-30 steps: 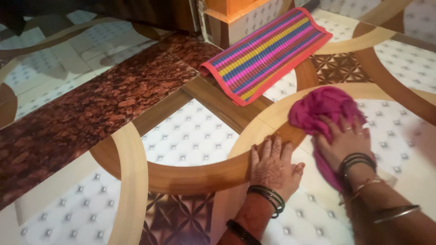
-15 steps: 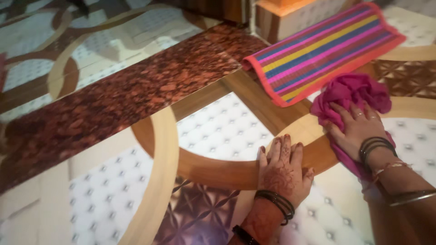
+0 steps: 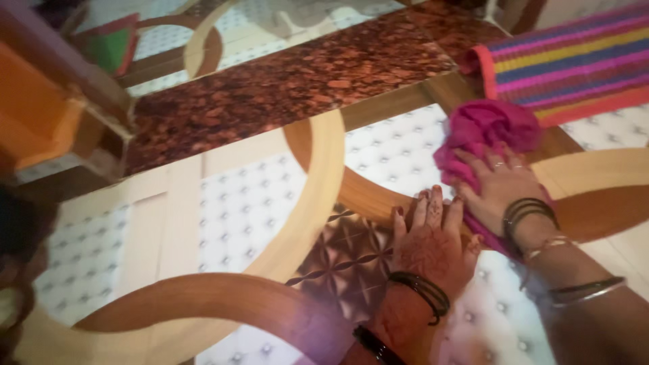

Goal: The person wipes a patterned tiled floor using a pink cloth. They move the cloth back and forth across the surface, cleaning the area around a bed with a patterned bedspread.

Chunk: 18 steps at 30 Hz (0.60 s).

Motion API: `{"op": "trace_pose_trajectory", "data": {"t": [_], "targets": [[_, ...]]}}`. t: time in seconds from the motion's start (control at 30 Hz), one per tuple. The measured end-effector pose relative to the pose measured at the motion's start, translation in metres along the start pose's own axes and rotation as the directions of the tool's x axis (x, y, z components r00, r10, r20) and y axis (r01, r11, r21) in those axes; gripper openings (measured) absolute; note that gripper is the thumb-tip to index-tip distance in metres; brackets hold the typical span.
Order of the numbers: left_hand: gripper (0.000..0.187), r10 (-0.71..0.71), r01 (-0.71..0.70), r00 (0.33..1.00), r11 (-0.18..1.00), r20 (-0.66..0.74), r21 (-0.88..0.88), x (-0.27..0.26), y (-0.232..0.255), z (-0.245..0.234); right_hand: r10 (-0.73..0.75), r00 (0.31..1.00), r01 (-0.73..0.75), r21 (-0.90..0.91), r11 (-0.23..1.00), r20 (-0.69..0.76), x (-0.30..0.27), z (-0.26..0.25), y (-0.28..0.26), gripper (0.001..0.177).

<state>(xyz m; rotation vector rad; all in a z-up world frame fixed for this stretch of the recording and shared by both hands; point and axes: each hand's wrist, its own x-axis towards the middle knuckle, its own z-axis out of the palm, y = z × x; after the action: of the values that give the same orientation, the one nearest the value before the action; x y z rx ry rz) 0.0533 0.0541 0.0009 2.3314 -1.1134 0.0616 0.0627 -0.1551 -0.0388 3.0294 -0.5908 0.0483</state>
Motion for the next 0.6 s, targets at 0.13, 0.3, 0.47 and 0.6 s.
{"op": "trace_pose_trajectory", "data": {"t": [0.13, 0.3, 0.47, 0.6], "targets": [[0.068, -0.057, 0.054, 0.996, 0.997, 0.061, 0.059, -0.017, -0.006, -0.02, -0.004, 0.996, -0.002, -0.075, 0.997, -0.086, -0.001, 0.0, 0.004, 0.075], [0.068, -0.113, 0.115, 0.991, 0.993, 0.076, -0.019, -0.037, -0.006, -0.019, 0.068, 0.992, -0.065, 0.04, 0.997, -0.103, -0.019, 0.001, 0.015, 0.072], [0.07, -0.015, 0.016, 1.0, 0.999, 0.018, -0.038, -0.039, -0.004, 0.016, 0.014, 0.983, -0.029, -0.075, 0.997, -0.182, -0.044, 0.01, 0.046, 0.07], [0.07, -0.009, 0.011, 0.998, 0.999, 0.06, -0.035, -0.059, -0.011, 0.009, 0.112, 0.987, -0.107, 0.047, 0.993, -0.116, -0.082, 0.01, 0.044, 0.071]]}}
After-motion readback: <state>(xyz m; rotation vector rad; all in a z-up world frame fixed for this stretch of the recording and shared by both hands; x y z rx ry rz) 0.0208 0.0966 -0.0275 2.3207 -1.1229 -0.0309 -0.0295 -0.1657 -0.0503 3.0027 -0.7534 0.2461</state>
